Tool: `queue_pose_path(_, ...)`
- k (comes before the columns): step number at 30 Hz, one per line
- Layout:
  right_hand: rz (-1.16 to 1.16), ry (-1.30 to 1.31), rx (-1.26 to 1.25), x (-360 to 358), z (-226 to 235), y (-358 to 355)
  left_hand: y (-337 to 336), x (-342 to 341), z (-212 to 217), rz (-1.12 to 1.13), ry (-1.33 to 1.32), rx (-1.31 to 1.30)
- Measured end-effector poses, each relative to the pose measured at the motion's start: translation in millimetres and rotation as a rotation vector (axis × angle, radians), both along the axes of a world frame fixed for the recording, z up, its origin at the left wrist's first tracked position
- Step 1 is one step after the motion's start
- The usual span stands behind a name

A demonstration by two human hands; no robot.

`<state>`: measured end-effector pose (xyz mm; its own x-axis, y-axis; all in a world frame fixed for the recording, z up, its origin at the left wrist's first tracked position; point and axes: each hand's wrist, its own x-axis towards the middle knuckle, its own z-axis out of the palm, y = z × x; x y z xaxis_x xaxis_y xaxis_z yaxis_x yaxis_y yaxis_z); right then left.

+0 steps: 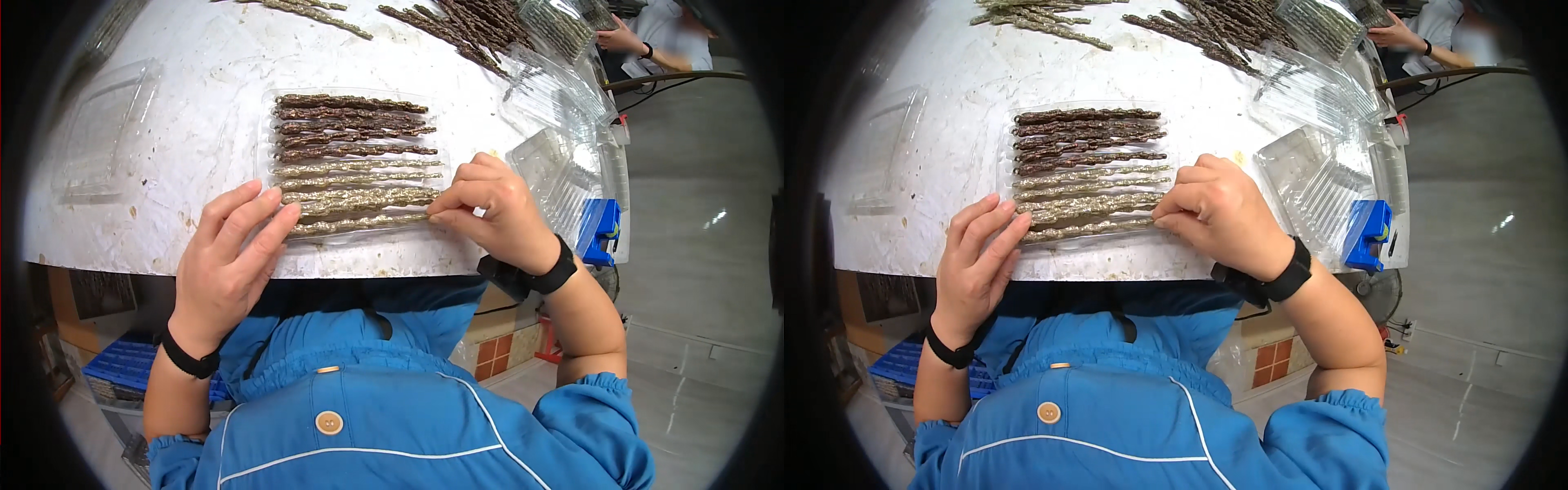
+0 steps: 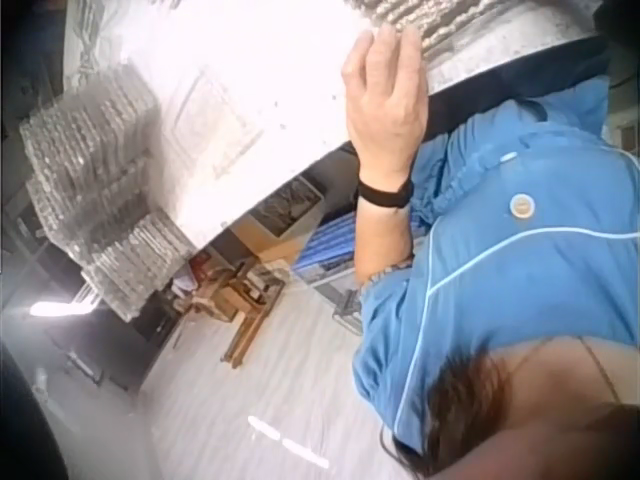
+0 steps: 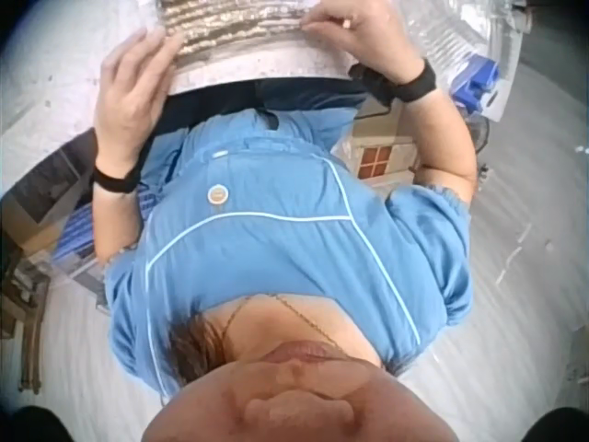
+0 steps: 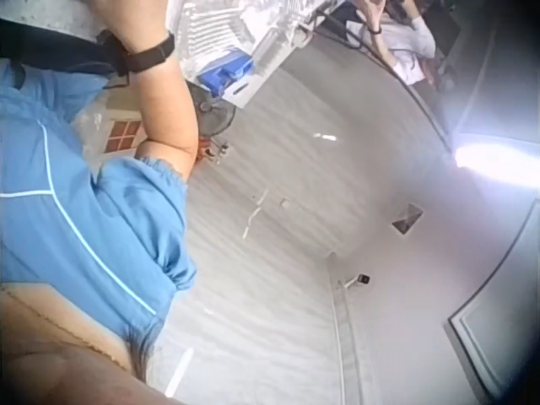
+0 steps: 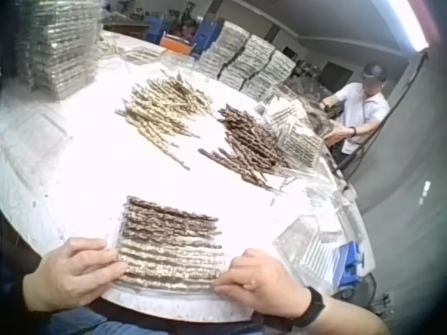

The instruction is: Sorting two types of drill bits into clear plastic cases and sealing them with tape.

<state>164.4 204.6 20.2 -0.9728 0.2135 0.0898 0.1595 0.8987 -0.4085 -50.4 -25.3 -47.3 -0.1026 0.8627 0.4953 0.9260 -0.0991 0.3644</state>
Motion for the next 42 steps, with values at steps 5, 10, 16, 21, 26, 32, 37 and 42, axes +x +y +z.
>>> queue_pose_path(5, 0.021, -0.064, -0.042, -1.3, 7.8, 11.8, -0.3, -0.2, -0.3, -0.006, -0.006, 0.005)
queue_pose_path(10, 0.110, -0.037, 0.042, -5.9, 6.2, 3.6, -0.4, -0.7, -1.5, -0.002, -0.013, 0.001)
queue_pose_path(16, 0.162, -0.074, 0.227, -15.2, 5.2, -6.9, 0.2, -1.6, -3.0, -0.020, -0.008, 0.002)
queue_pose_path(21, 0.264, -0.211, 0.427, -20.4, 14.8, -10.6, -1.9, -2.4, -2.9, -0.015, 0.023, 0.005)
queue_pose_path(26, 0.030, -0.045, -0.007, -8.3, 18.8, 2.1, -0.5, -1.0, -4.9, -0.017, 0.010, 0.022)
queue_pose_path(32, 0.007, -0.067, 0.073, -14.3, 14.1, 9.1, -0.1, -1.8, -3.7, -0.013, 0.010, 0.022)
queue_pose_path(37, -0.024, -0.168, -0.002, -15.2, 16.0, 10.3, -3.4, -2.1, -8.5, -0.029, -0.049, -0.017)
queue_pose_path(42, 0.016, -0.143, 0.061, -17.6, 5.1, 4.4, 0.7, -1.1, -5.0, -0.016, -0.007, 0.028)
